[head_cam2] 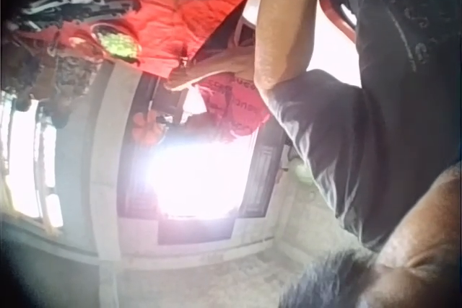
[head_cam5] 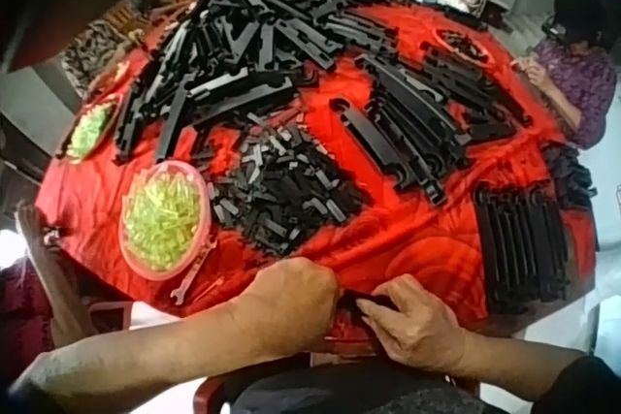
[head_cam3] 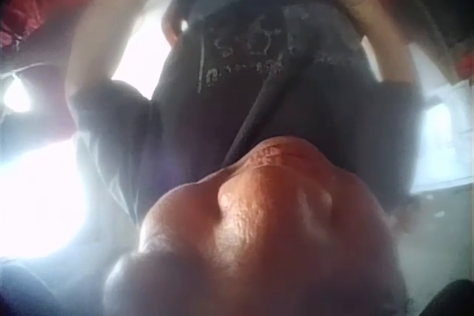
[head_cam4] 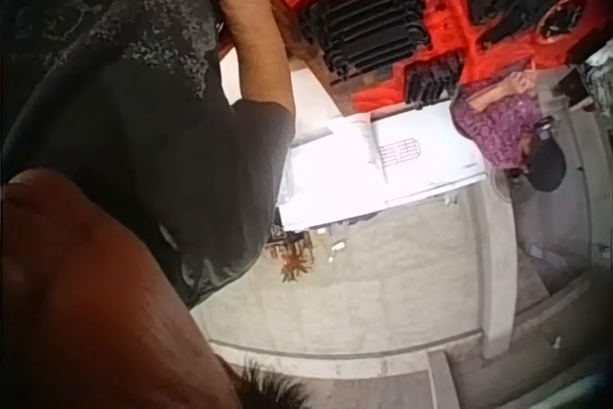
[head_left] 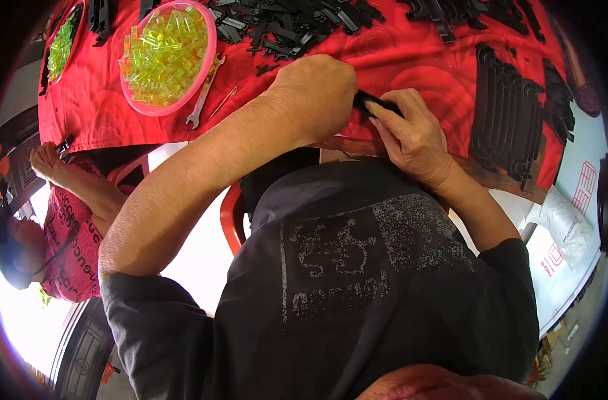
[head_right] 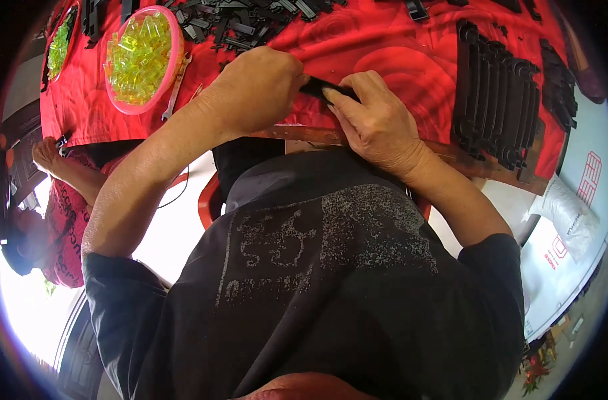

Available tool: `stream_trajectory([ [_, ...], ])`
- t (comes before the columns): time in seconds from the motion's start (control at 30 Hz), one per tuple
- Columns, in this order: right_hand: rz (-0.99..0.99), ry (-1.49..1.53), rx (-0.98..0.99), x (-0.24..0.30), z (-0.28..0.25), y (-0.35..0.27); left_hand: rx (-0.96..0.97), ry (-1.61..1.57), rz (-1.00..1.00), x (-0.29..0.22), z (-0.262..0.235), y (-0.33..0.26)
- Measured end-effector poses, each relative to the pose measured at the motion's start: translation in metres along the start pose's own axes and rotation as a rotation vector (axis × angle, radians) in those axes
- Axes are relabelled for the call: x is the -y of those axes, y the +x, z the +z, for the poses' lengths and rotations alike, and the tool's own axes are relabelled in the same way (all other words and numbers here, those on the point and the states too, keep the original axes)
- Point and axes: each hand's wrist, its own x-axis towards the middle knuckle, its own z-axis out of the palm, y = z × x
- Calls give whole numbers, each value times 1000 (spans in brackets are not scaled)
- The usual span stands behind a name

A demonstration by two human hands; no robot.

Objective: The person inserts a small plastic piece into a black plastic housing and fits black plastic components into the housing by hand.

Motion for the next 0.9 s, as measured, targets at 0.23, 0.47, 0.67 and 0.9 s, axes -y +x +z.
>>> stream_trajectory([
  [0.23,-3,-16,-40,3,-2,-1,-283,-163,12,-2,18,-23],
  [0.47,65,28,-149,0,-5,-8,-355,-551,-178,-7,23,-66],
  [0.67,453,179,-401,-4,-2,-28,-263,-675,-181,-7,46,-75],
  [0.9,780,1050,-403,32,6,-19,-397,-637,-193,-18,59,-66],
])
